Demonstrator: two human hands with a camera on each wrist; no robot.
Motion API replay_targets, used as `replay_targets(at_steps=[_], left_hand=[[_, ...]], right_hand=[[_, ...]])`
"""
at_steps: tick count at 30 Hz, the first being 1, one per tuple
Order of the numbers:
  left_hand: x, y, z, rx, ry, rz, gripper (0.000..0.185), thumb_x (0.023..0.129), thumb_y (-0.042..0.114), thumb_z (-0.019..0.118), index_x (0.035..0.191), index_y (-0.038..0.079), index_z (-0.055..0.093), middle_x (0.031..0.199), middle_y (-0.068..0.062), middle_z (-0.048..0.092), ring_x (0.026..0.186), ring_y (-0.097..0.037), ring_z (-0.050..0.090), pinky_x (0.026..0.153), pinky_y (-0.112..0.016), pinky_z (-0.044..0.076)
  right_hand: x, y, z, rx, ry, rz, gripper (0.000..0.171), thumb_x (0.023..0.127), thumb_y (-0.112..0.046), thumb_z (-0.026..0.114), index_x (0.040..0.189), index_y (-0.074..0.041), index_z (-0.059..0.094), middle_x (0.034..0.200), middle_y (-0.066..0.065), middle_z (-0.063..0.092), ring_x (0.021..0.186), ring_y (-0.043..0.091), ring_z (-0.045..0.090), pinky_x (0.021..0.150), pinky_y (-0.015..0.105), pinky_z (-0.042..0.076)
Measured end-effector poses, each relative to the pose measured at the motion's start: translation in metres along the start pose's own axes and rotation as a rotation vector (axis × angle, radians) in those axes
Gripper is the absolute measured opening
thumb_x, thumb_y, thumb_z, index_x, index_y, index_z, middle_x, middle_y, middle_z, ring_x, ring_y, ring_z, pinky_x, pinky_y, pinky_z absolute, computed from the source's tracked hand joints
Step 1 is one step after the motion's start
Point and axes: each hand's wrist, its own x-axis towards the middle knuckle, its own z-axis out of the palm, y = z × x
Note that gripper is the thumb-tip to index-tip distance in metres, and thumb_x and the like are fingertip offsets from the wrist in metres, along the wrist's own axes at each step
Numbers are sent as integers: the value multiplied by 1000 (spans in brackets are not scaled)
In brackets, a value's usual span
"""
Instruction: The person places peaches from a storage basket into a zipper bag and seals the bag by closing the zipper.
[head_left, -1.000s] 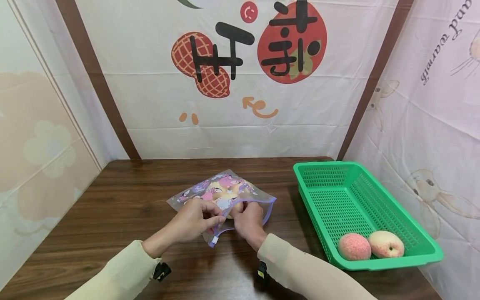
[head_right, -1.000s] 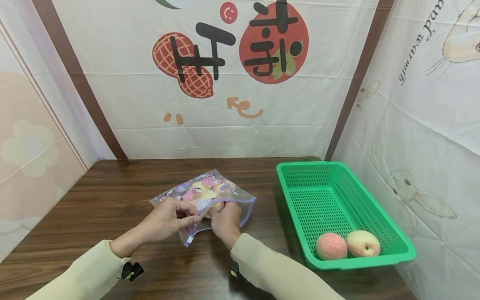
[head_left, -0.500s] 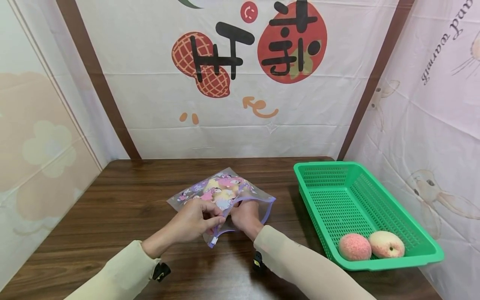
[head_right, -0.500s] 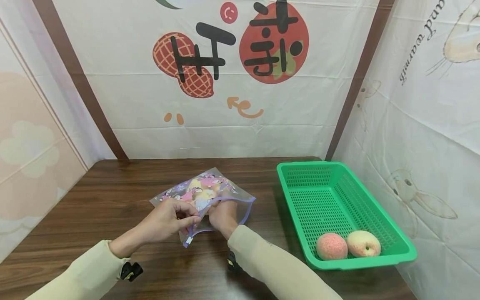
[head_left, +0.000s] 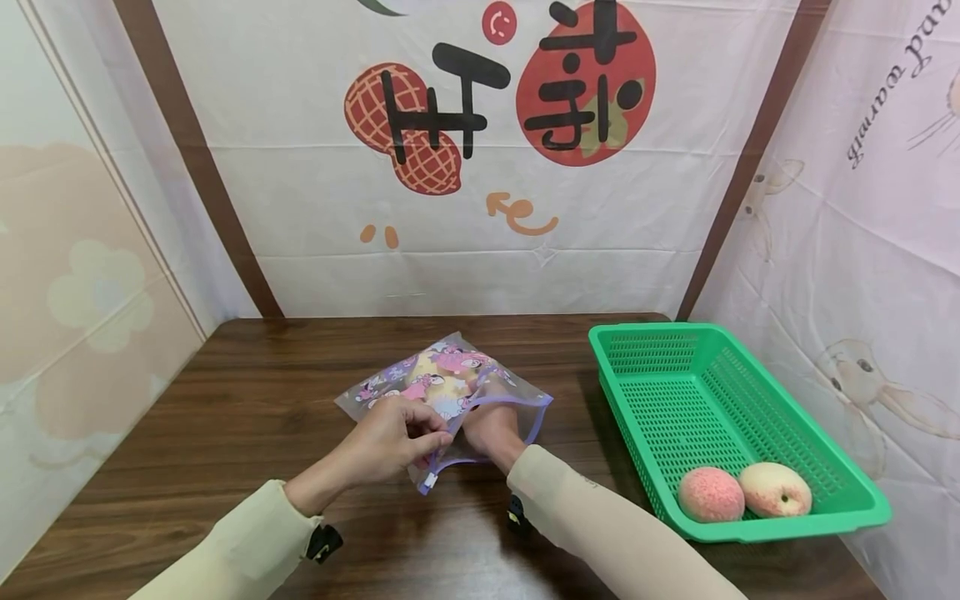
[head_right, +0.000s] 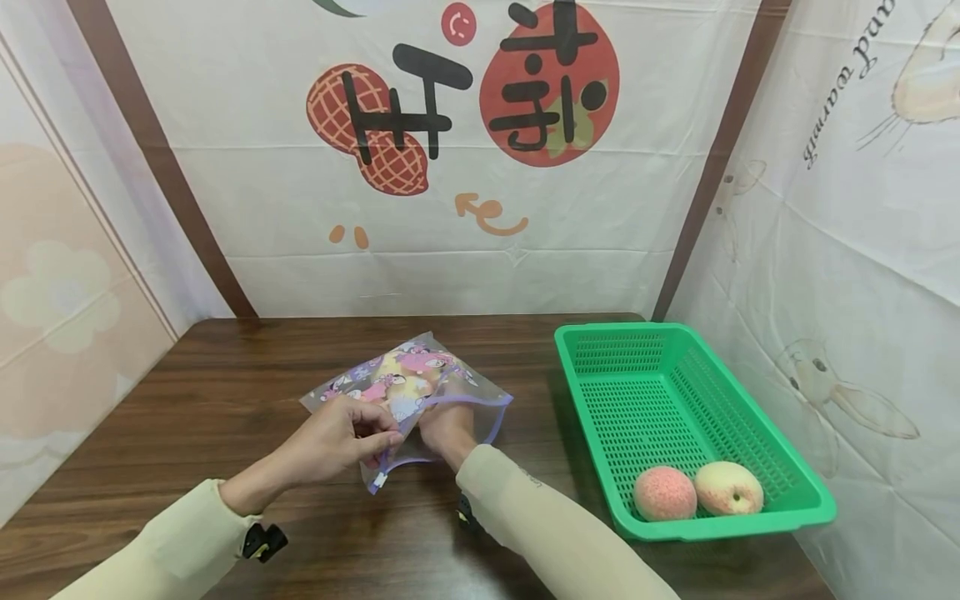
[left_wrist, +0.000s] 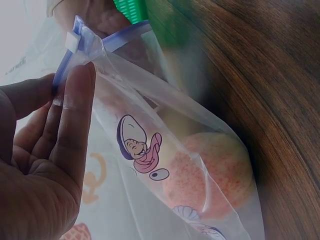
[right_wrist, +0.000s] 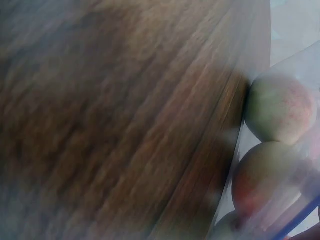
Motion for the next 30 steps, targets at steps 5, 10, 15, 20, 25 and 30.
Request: replay_targets(at_steps=[5,10,15,20,25,30], left_hand=[[1,-1,1,6,11,-26,12,96,10,73,84,5,74,72,-3,68,62,-18,68,56,-37,61],[0,-2,1,-6,21,-16,13,95,11,74,84,3,73,72,-3,67,62,-17,68,56,-35,60],[0,-1,0,8,39,-21,13,95,12,75,83,5,74,74,-2,67,62,-17,69,56,-34,60],[0,-2,0,16,41,-25,15,95,13,75,83,5,74,74,-2,67,62,-18,69,55,-35,60],[0,-3,1,8,40,-28,16,95,13,74,82,3,73,72,-2,67,62,-19,69,55,-38,60],[0,-2,0,-18,41,-33,15,95,12,74,83,2,73,72,-4,68,62,-20,70,55,-38,60]], right_hand=[[-4,3,-3,46,-12,43,24,92,-21,73,106,-2,72,100,11,74,100,26,67,90,41,56],[-9,6,-6,154,43,-14,25,88,-19,78,105,-4,67,102,9,68,102,24,62,94,42,53],[-16,6,-14,211,56,-29,30,89,-20,80,111,-6,65,106,11,67,102,27,63,92,43,53],[-22,7,-24,162,18,-55,32,90,-25,80,113,-5,69,105,14,70,98,27,64,87,43,55],[-28,11,-34,159,-41,-93,39,92,-31,79,121,-5,70,121,19,70,114,34,66,96,47,54],[-36,16,-46,152,-106,-90,45,92,-37,78,124,-6,70,131,16,67,124,34,62,104,48,51]])
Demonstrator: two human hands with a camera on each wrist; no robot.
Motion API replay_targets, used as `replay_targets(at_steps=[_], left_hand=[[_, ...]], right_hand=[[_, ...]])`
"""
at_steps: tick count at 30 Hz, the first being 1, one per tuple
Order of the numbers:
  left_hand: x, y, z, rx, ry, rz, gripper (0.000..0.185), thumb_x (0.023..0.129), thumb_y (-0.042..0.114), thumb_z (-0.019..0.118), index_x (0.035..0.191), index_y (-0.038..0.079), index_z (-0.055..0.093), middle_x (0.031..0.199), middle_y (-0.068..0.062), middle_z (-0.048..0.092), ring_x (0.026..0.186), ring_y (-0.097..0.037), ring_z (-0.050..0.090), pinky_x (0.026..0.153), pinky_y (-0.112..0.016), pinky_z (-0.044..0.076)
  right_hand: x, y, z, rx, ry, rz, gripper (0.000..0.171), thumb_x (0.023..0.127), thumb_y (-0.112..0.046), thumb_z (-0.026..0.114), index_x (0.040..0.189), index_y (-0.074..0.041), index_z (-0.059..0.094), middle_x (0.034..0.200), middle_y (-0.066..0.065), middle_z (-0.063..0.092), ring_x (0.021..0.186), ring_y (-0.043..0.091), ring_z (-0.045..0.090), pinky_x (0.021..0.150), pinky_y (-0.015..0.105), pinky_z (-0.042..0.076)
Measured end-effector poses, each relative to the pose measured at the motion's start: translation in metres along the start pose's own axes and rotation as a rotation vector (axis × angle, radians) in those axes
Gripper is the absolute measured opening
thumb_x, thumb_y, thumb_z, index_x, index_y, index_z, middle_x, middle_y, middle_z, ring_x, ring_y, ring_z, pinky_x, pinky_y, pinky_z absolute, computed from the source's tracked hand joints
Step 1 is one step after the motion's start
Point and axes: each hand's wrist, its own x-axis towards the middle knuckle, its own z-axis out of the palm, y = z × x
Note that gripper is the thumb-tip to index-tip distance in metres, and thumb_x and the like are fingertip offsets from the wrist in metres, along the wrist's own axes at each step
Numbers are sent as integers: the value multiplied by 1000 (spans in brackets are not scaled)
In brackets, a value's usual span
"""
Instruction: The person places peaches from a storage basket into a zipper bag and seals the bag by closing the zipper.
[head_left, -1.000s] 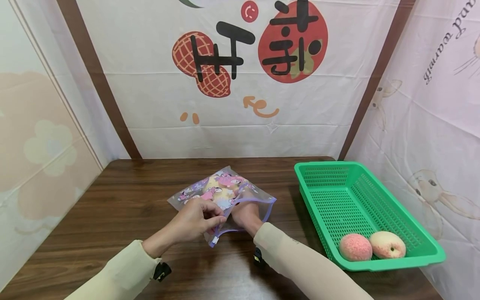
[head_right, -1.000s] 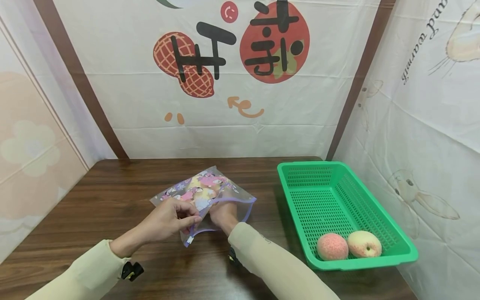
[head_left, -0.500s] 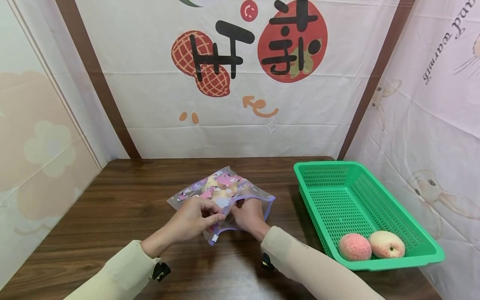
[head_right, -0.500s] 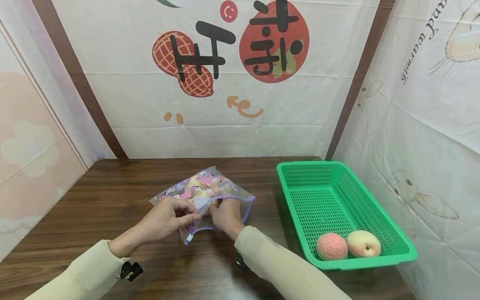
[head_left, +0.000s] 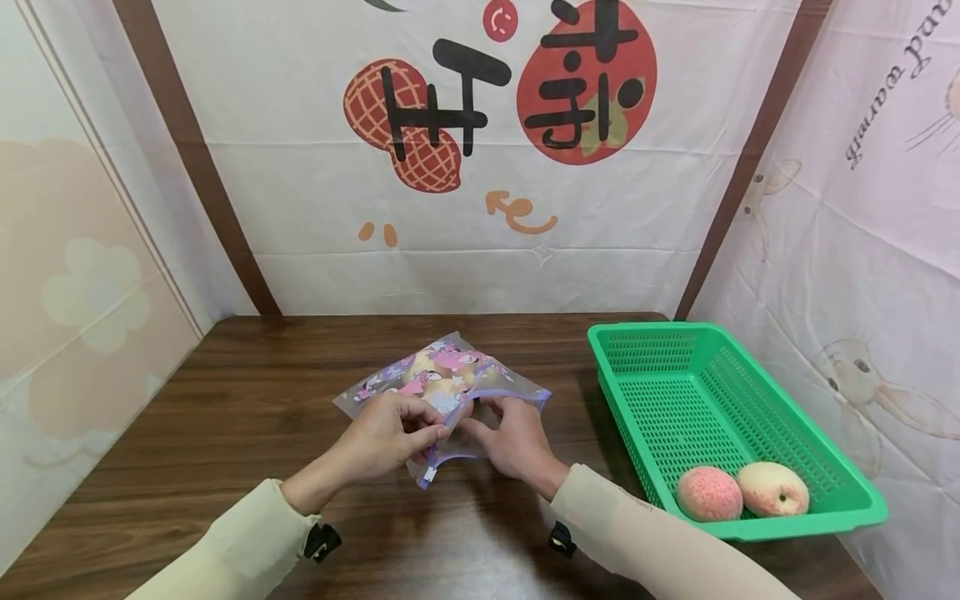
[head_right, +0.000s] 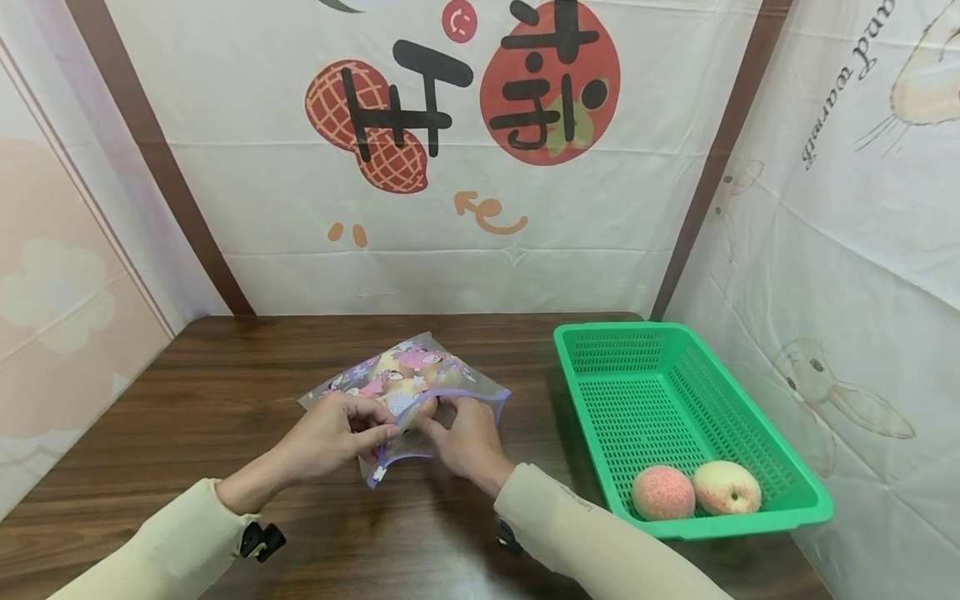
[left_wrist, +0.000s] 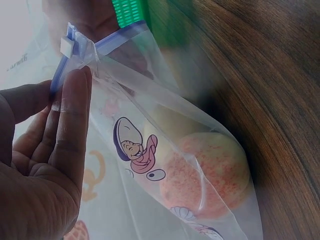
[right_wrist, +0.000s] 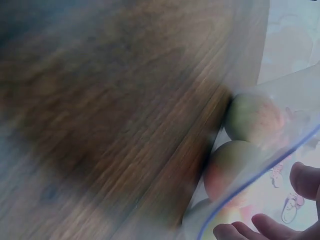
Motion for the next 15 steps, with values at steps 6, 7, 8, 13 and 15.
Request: replay_targets(at_steps=[6,7,8,13,15], left_hand=[[0,-1,-1,-4,16,2,15,95,13,74,84,2,73,74,-3,68,60,-18,69,54,-34,60],[0,-1,-2,-5,18,3,15,95,13,74,85,2,73,74,-4,68,60,-18,69,54,-34,60],[0,-1,-2,-5,21,3,16,95,13,74,84,2,73,74,-4,69,60,-18,69,54,-34,60],[-1,0,-2,-22,23,7,16,95,14,74,84,3,73,75,-6,70,61,-19,69,54,-35,60],[-1,0,-2,-27,25,-1,16,95,14,75,85,2,73,75,-5,70,62,-19,69,55,-35,60]], right_hand=[[-11,-1,-17,-16,-42,17,43,93,-32,78,125,-3,69,126,13,69,117,32,64,97,50,54],[-13,-1,-19,-19,-49,18,43,93,-31,78,125,-3,69,126,13,69,116,33,64,96,51,54],[-14,-1,-22,-22,-54,11,43,94,-31,78,124,-3,69,125,14,70,115,33,64,95,51,54],[-22,-1,-34,-43,-66,-6,41,93,-30,78,122,-2,70,121,13,71,113,33,67,94,49,56],[-25,-1,-40,-49,-64,-10,40,93,-31,79,121,-3,71,120,12,72,111,32,68,93,48,56]])
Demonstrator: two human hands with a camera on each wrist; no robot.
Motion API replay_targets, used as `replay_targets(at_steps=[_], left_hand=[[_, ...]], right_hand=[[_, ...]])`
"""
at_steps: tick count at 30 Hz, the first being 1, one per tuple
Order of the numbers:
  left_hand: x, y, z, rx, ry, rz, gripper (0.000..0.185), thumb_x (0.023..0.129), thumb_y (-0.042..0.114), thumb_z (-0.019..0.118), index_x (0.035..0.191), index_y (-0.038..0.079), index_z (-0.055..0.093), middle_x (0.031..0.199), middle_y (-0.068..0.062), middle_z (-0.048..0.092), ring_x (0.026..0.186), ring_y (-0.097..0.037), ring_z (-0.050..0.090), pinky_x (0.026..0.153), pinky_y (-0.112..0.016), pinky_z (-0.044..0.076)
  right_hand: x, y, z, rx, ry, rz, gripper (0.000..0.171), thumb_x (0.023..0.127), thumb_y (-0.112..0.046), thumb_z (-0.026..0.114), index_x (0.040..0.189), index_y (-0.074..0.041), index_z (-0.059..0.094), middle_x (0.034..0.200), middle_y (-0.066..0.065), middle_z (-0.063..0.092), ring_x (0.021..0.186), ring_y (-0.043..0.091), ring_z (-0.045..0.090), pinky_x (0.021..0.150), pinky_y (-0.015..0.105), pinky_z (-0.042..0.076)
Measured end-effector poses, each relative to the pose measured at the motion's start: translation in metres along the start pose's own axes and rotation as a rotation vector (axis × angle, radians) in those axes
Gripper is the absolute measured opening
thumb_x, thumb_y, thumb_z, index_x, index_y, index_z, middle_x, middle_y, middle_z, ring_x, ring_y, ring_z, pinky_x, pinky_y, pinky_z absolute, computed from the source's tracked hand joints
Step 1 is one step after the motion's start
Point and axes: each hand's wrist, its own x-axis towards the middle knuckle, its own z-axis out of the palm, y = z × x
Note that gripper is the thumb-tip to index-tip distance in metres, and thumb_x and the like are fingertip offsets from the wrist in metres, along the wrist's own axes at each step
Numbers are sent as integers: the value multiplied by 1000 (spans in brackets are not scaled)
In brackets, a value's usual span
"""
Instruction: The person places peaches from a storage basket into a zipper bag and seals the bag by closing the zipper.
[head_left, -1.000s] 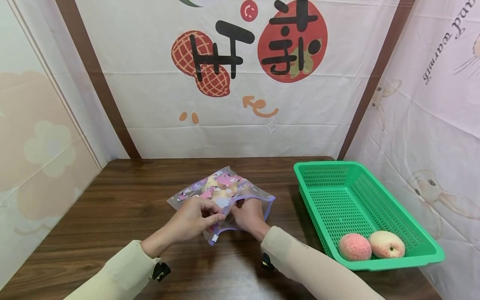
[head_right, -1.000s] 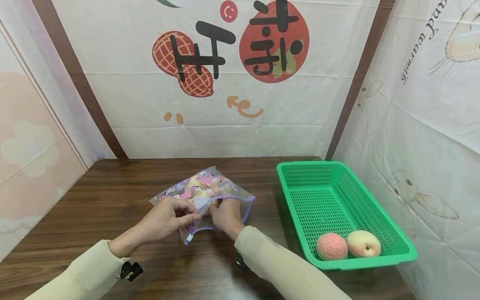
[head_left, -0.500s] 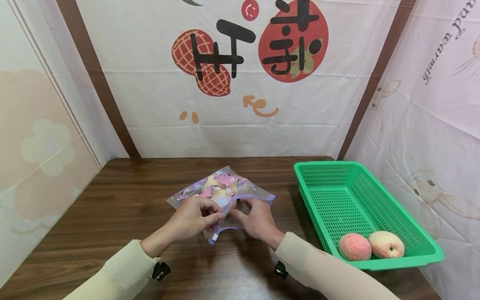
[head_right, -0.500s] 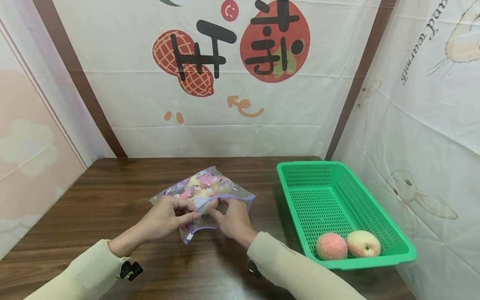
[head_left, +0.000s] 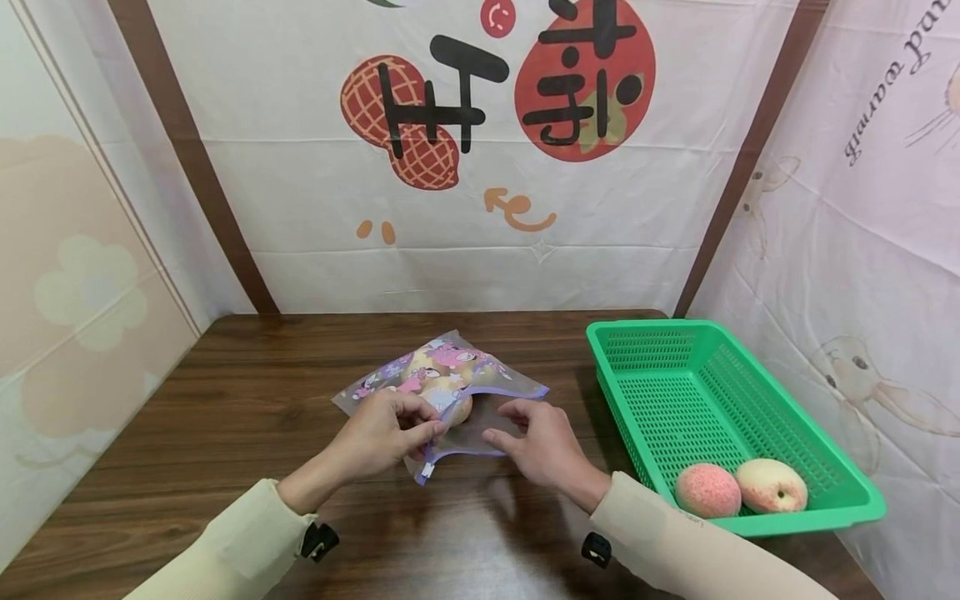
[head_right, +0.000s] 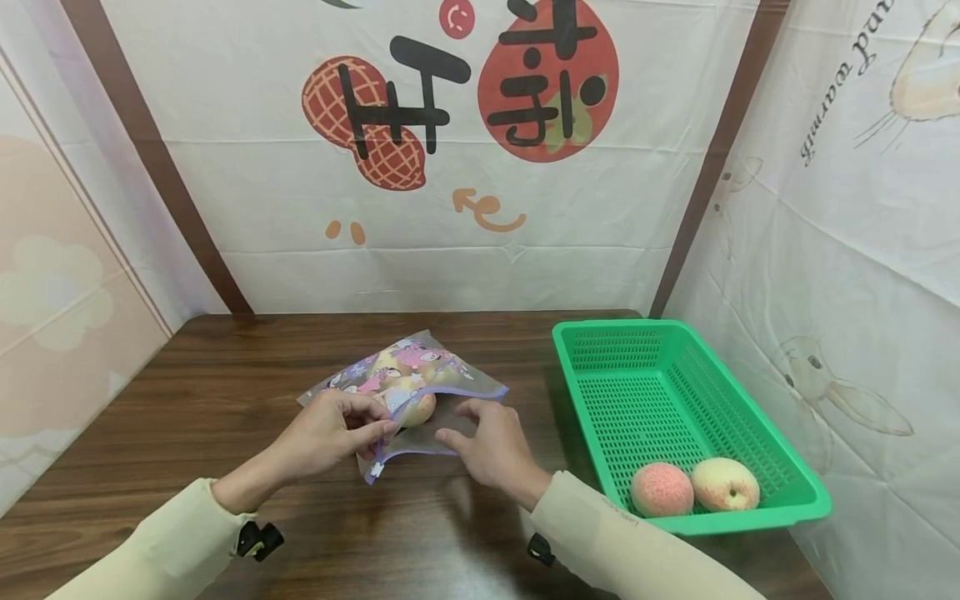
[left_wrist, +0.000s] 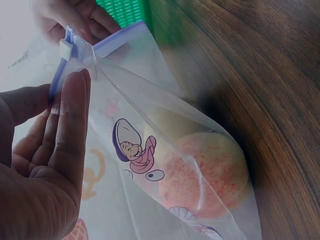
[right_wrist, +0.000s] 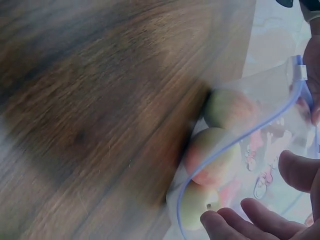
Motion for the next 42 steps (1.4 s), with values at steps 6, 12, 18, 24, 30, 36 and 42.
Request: replay_targets(at_steps=[6,12,18,24,30,36,42], left_hand=[[0,-1,0,18,14,-25,16,95,14,75,84,4,73,75,-3,70,63,-19,69,56,-34,60],[1,-2,0,24,16,-28,15,96,14,74,83,6,73,75,-3,69,63,-20,69,56,-34,60],[1,-2,0,3,11,-42,16,96,14,75,82,6,73,75,-5,69,63,-21,69,56,-35,60],[0,-2,-1,9,17,-45,16,95,14,75,81,7,72,75,-4,68,62,-21,69,56,-36,60],[-1,-3,-2,9,14,-42,16,95,14,75,81,7,72,74,-4,68,62,-21,68,57,-38,60],[-1,-3,-1,1,14,-40,17,95,14,75,80,6,72,74,-5,68,62,-21,69,57,-36,61],[-1,-3,-1,-7,9,-37,16,95,13,75,82,5,72,74,-5,68,62,-22,69,56,-36,61]], right_hand=[[-7,-2,-16,-12,6,13,37,91,-33,81,119,-9,73,114,5,73,103,26,69,87,42,58],[-12,-4,-31,18,15,40,37,88,-31,83,117,-10,74,113,2,73,103,22,70,87,38,59],[-16,-5,-46,13,41,27,34,86,-29,85,113,-11,74,106,0,74,100,21,72,85,37,60],[-16,-5,-63,-16,69,-34,36,86,-29,86,114,-9,74,108,3,75,99,22,73,86,43,60],[-16,-3,-83,-43,71,-35,41,87,-30,85,119,-7,72,115,7,74,105,26,72,89,45,59],[-19,1,-101,-61,64,-22,46,88,-34,83,124,-8,70,119,8,73,107,27,71,91,45,58],[-23,1,-118,-83,46,-10,52,90,-41,80,128,-9,68,124,8,71,114,27,68,97,49,55]])
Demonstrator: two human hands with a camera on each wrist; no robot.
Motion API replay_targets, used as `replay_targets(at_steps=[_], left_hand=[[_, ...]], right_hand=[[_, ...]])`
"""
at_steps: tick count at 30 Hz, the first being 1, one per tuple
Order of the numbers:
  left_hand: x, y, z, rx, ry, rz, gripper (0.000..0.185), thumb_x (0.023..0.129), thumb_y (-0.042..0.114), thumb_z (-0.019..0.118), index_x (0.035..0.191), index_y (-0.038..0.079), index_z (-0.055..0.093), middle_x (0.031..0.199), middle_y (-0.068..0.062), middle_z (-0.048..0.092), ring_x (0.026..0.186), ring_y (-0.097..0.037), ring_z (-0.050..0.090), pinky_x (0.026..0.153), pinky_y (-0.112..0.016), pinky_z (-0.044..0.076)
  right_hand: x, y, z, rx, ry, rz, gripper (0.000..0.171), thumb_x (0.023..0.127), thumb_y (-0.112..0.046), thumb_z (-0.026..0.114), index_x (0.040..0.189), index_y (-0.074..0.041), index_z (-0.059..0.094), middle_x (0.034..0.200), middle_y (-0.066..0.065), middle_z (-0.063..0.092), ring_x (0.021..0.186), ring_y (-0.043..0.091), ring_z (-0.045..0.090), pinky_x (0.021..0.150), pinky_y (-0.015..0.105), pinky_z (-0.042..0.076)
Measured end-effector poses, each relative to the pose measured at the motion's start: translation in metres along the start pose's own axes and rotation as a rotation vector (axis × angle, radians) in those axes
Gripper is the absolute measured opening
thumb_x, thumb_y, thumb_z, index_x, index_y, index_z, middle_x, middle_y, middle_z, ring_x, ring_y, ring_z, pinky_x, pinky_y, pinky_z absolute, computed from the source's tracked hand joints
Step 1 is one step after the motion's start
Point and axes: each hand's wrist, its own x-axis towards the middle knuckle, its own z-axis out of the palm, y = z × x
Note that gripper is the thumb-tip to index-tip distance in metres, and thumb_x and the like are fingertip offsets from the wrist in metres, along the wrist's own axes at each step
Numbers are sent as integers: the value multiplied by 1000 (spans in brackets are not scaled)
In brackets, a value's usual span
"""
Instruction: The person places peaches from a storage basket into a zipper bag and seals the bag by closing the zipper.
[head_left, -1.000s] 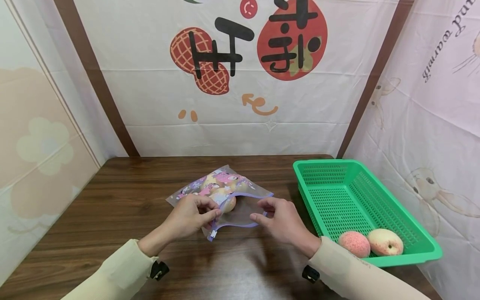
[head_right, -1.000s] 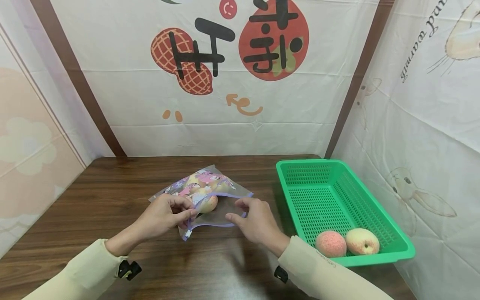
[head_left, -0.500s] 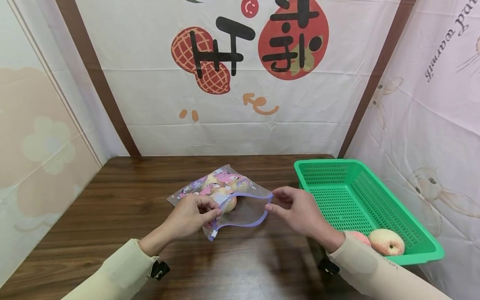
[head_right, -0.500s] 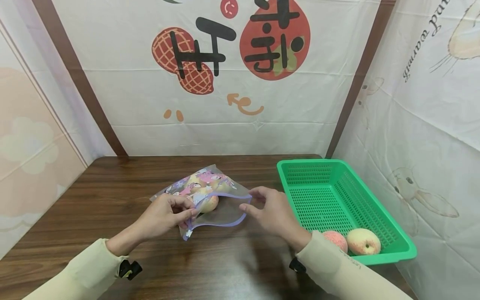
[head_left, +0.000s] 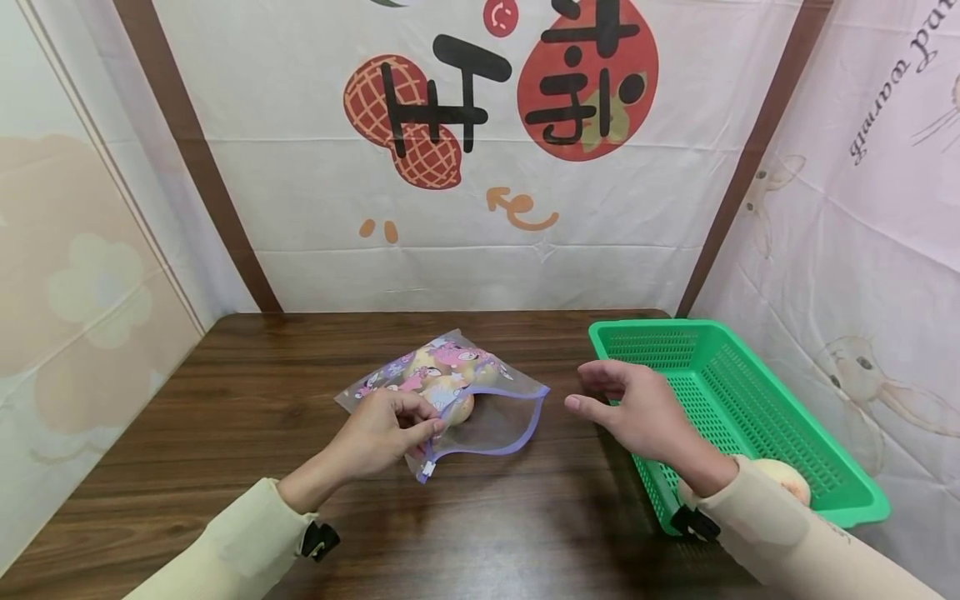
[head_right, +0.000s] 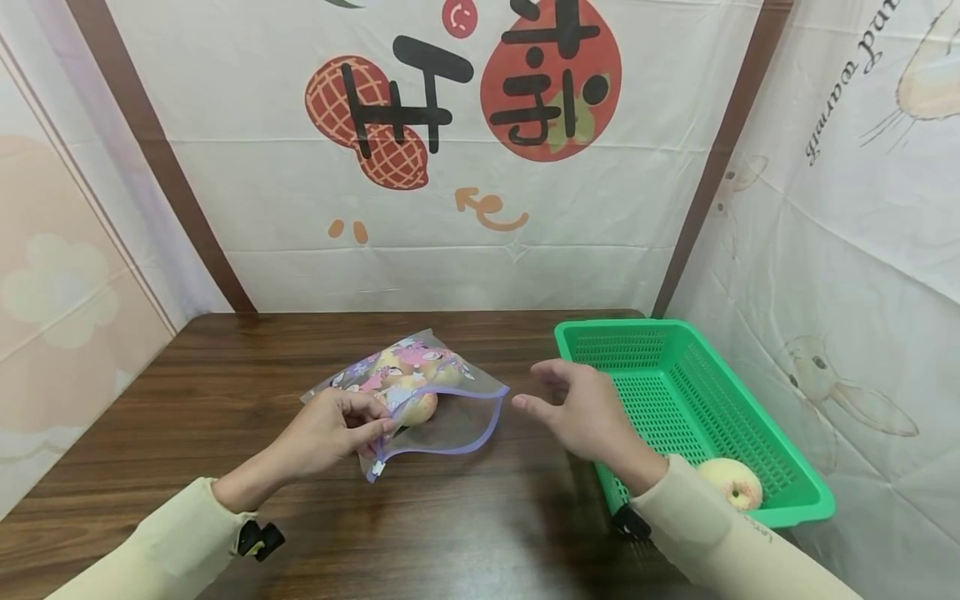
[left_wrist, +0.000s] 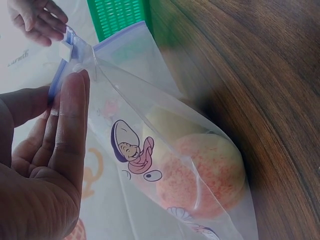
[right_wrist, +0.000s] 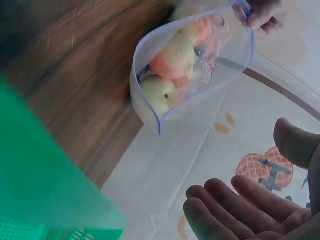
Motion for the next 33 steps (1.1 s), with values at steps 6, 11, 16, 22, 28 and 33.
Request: replay_targets(at_steps=[6,11,16,22,28,33], left_hand=[[0,-1,0,-2,-5,2,16,95,14,75,82,5,73,74,-5,68,62,-23,70,56,-36,61],[1,-1,0,-5,-9,2,16,95,14,75,83,5,73,74,-6,69,61,-23,70,56,-37,61],[1,-1,0,-3,-7,2,16,95,15,75,84,4,73,74,-5,69,61,-23,70,56,-38,61],[1,-1,0,-2,-9,0,16,95,15,75,85,3,74,74,-5,69,61,-23,70,56,-37,61],[1,0,0,5,-10,-6,16,95,15,75,85,3,74,74,-5,69,62,-23,70,56,-36,60],[1,1,0,8,-11,-6,16,95,15,75,84,4,74,74,-5,69,62,-22,70,55,-36,60]], right_hand=[[-2,1,-16,-24,6,13,55,90,-43,80,131,-8,67,128,11,69,119,31,65,100,52,52],[-4,5,-31,-63,7,38,58,89,-44,80,132,-7,66,129,13,69,119,33,66,98,52,54],[-5,11,-47,-116,-15,64,60,89,-45,80,133,-7,66,130,15,68,118,35,66,96,52,55],[-6,26,-61,-155,-53,53,61,89,-47,79,132,-5,67,128,17,69,117,36,66,96,53,54],[-8,44,-75,-150,-128,63,65,90,-46,78,135,-2,63,131,20,67,120,38,64,96,54,54],[-7,61,-84,-159,-189,33,63,89,-41,80,133,1,64,128,20,68,118,38,65,94,54,55]])
